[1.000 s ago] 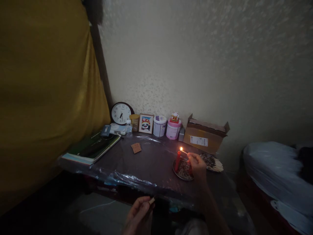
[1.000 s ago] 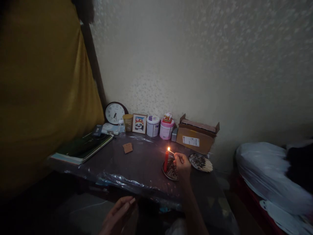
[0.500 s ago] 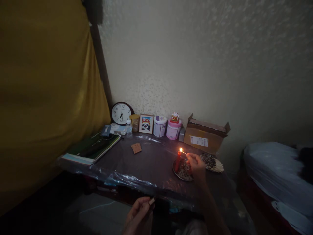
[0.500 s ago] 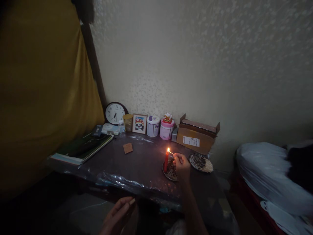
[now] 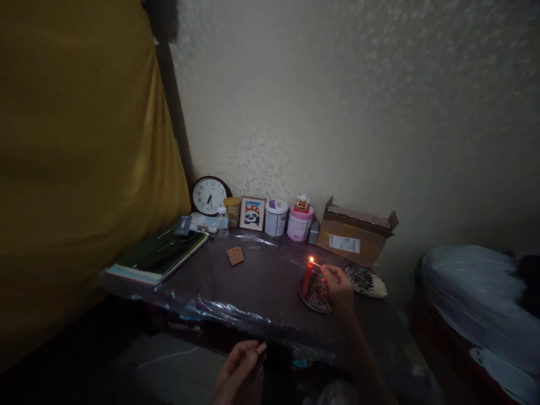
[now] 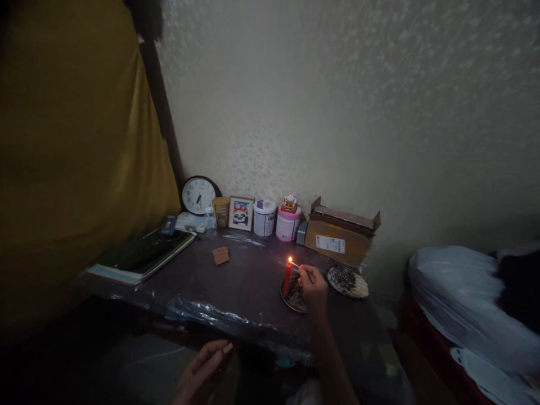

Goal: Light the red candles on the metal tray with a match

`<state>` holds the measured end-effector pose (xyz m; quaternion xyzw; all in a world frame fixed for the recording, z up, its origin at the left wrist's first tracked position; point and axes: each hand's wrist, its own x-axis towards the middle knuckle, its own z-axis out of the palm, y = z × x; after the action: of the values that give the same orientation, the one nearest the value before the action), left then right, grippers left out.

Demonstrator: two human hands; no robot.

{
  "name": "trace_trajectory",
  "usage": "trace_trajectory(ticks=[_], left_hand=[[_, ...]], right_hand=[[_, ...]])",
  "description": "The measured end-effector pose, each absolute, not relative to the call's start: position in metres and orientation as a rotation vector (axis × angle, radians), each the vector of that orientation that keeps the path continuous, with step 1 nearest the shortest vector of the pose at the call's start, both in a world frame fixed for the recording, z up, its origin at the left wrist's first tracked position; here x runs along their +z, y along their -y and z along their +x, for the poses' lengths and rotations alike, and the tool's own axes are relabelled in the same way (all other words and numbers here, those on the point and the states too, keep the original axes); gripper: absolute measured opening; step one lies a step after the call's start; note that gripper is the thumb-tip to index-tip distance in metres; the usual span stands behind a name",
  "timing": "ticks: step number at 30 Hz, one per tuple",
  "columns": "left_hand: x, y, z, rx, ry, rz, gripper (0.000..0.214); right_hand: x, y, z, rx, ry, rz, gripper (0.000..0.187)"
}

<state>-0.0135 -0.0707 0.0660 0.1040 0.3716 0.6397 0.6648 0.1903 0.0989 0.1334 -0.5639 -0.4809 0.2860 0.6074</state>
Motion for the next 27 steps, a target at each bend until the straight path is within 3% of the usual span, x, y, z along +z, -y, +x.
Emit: trace_trajectory(ticks=[10,27], left_hand=[[0.042,0.065,-0.007,1.488,-0.795,0.157,0.026],[0.055,0.067,-0.015,1.403,-0.854,0.217,0.029]], right_hand=[[0.131,-0.098,0.191,0.69,1.1,-1.309,0.034],[0.134,-0.095,0.191,0.683,1.107,-1.304,0.035]])
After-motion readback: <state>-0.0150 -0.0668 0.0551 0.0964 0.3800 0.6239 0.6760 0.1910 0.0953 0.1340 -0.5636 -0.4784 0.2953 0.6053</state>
